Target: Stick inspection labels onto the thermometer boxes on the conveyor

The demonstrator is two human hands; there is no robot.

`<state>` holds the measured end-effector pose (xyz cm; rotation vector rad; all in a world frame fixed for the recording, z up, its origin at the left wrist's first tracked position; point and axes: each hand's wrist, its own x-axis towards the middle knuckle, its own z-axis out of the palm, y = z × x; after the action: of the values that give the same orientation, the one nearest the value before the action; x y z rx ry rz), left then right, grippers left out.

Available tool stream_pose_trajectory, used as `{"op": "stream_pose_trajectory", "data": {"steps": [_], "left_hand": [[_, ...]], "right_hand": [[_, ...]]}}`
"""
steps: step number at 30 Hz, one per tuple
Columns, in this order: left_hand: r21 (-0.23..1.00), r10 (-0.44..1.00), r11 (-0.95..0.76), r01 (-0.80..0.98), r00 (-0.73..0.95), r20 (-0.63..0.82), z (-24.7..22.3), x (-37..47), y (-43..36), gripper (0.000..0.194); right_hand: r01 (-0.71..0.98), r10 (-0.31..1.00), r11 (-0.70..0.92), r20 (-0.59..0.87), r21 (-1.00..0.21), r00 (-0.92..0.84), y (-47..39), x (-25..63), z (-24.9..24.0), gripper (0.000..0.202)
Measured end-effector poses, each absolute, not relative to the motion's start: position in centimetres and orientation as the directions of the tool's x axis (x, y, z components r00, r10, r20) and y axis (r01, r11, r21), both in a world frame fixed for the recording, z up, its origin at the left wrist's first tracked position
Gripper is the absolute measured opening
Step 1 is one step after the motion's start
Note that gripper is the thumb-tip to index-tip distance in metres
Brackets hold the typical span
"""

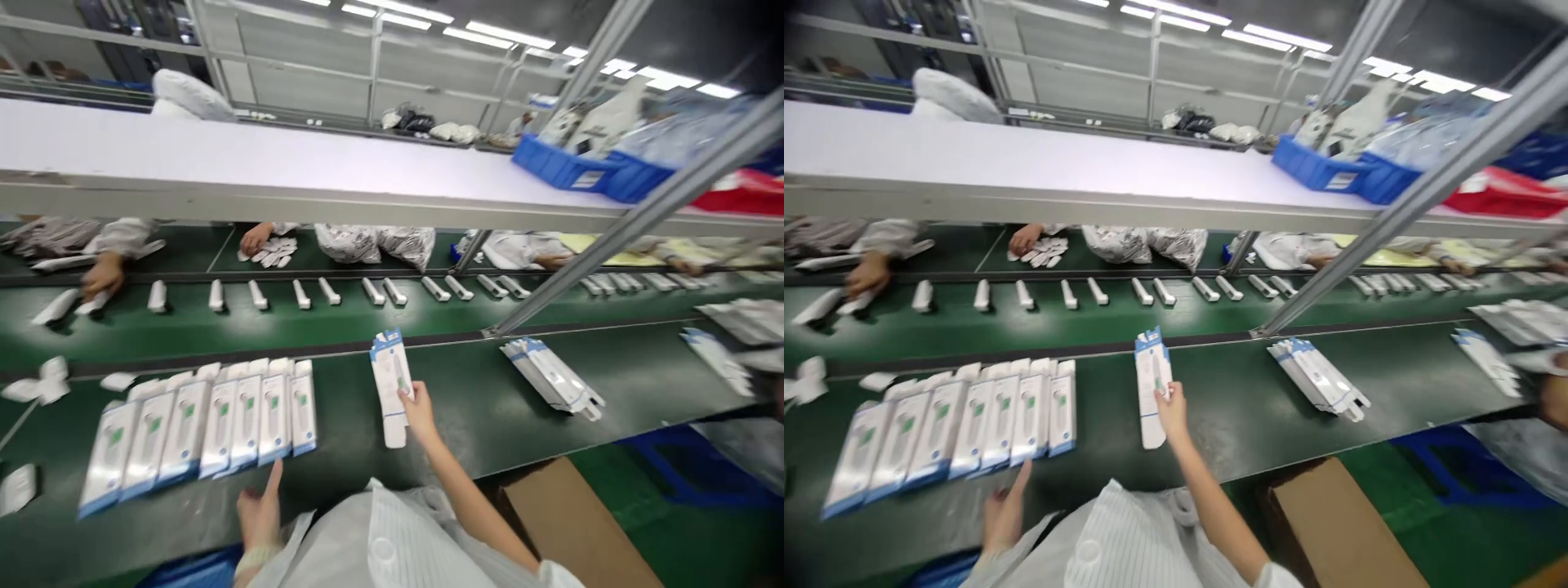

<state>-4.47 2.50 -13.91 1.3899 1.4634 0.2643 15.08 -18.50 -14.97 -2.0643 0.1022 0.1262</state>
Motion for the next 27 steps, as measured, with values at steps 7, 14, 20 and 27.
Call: {"op": "stream_pose_trajectory", "data": {"steps": [7,14,20,27], "left_hand": [[0.938,0.451,0.031,0.346,0.832,-0.322,-8.8,3.0,-1.8,0.105],[0.919,0.018,0.076,0.387,0.921,-0.390,-6.5,8.1,-4.8,0.086],[0.967,-0.009,-0.200,0.157,0.987,-0.162,-6.2,7.7,-4.3,0.073],[0.966,-0.107,-0.256,0.014,0.993,-0.043,-2.3,5.9,-5.9,0.047]], "right_hand": [[0.101,0.189,-0.163,0.070,-0.981,0.980,-15.6,8.2,-8.5,0.011],[0.269,0.396,-0.151,0.191,-0.951,0.898,-18.5,7.8,-3.6,0.030],[0.264,0.608,-0.091,0.157,-0.960,0.778,-20.9,9.4,-2.3,0.076],[-0.102,0.551,0.083,-0.040,-0.991,0.834,-19.4,11.0,-2.4,0.073]]}}
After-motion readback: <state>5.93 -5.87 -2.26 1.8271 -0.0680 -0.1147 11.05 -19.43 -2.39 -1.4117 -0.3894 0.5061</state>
